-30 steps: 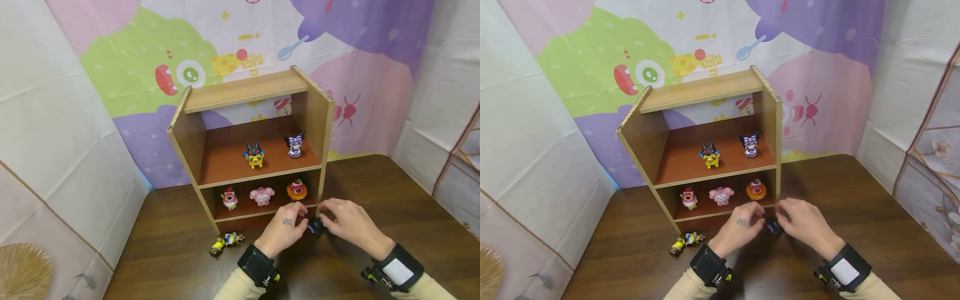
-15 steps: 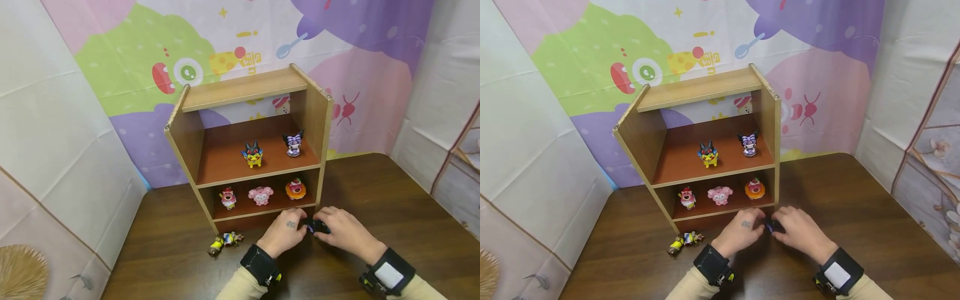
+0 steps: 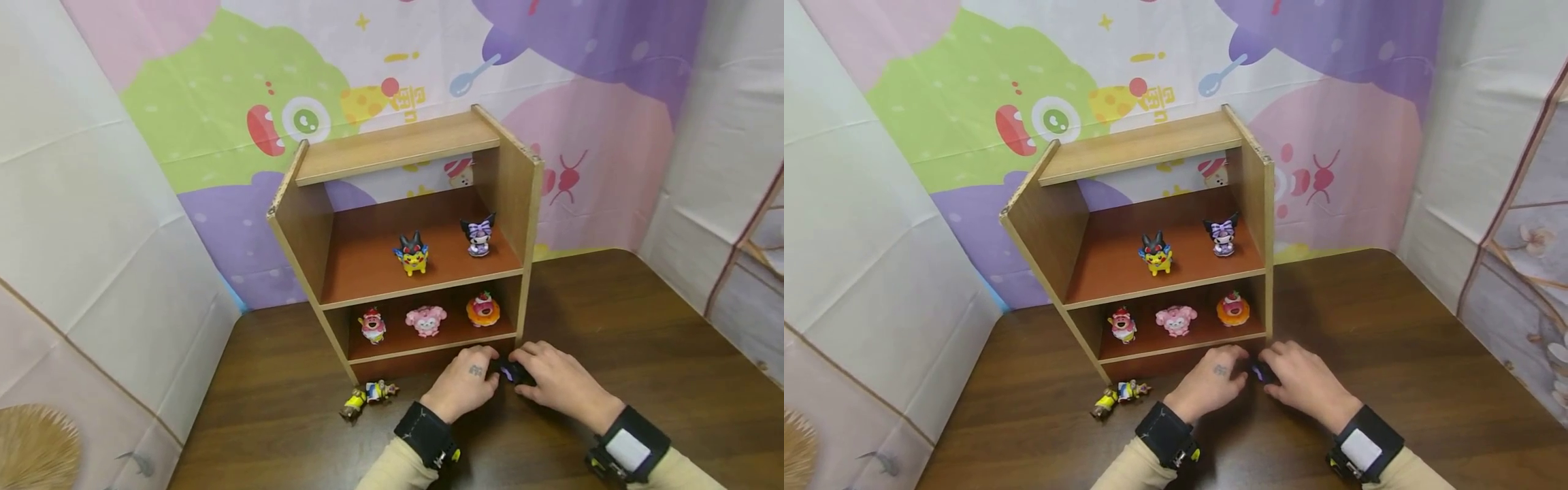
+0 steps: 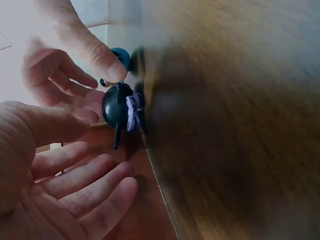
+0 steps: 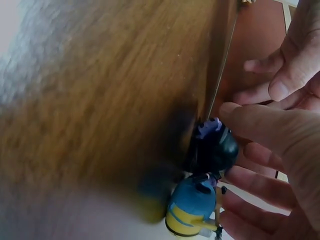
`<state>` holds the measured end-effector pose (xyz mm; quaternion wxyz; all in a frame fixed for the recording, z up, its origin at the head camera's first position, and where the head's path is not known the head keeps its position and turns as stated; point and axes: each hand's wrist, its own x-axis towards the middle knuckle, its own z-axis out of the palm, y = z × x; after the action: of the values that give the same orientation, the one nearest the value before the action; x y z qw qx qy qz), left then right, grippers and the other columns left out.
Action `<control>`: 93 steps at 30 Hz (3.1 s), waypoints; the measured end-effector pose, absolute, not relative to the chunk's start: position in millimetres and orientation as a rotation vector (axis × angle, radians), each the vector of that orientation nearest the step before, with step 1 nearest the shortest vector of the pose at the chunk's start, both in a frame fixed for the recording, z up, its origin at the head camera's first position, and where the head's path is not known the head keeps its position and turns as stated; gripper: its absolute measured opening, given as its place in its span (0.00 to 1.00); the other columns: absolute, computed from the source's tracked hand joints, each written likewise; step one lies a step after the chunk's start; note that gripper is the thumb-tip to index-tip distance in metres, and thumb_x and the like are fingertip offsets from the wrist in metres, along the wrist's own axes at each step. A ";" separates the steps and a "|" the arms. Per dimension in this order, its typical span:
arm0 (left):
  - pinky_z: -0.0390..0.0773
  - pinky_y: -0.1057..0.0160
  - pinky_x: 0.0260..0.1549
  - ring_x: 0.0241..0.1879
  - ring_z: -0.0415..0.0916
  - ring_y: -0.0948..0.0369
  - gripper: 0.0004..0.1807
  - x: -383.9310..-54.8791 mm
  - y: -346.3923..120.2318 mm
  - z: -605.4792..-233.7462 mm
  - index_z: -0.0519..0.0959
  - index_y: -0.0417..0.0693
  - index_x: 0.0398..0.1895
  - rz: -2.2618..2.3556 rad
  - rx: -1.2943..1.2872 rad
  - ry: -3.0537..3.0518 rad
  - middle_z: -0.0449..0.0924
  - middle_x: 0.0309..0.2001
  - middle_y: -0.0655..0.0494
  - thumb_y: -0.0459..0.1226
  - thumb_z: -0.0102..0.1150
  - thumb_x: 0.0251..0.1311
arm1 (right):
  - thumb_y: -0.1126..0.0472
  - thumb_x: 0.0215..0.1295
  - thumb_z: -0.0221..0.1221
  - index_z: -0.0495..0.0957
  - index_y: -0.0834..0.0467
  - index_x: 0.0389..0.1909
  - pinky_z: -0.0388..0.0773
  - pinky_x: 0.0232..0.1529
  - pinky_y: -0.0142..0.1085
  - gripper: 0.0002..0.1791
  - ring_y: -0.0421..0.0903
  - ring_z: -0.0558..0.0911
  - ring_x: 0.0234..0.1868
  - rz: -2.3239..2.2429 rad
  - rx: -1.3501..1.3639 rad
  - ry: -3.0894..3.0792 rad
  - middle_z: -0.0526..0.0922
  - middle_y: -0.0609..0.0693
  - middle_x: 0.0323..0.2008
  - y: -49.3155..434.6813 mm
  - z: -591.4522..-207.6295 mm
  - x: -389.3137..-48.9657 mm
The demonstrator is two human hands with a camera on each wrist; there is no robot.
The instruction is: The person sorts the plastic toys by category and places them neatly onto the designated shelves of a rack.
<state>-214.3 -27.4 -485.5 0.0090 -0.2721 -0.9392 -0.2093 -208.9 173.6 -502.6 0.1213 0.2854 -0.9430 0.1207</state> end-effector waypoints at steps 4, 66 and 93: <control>0.81 0.70 0.46 0.47 0.82 0.66 0.15 -213.3 -28.2 -489.2 0.81 0.44 0.54 -0.664 -0.859 -2.943 0.85 0.51 0.52 0.36 0.64 0.65 | 0.54 0.50 0.78 0.83 0.59 0.44 0.84 0.36 0.45 0.23 0.48 0.80 0.40 0.360 0.809 -2.739 0.83 0.53 0.41 169.1 -506.2 -207.4; 0.73 0.76 0.29 0.28 0.77 0.69 0.06 -210.8 -53.1 -499.2 0.86 0.41 0.38 -0.868 -0.786 -2.814 0.86 0.29 0.56 0.31 0.72 0.58 | 0.60 0.56 0.70 0.79 0.49 0.36 0.77 0.37 0.35 0.10 0.39 0.78 0.37 0.854 0.979 -2.676 0.83 0.41 0.40 154.5 -509.3 -208.2; 0.69 0.74 0.27 0.25 0.67 0.72 0.06 -204.3 -76.1 -496.0 0.77 0.46 0.39 -1.110 -0.682 -2.866 0.82 0.30 0.59 0.33 0.65 0.66 | 0.67 0.70 0.60 0.79 0.56 0.42 0.72 0.28 0.27 0.04 0.29 0.72 0.26 1.090 0.990 -2.585 0.85 0.42 0.32 128.6 -517.5 -217.6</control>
<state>-204.3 -76.1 -496.0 -0.0032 -0.2168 -0.9103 -0.3527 -217.6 128.6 -517.5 0.0833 0.3317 -0.8659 0.3650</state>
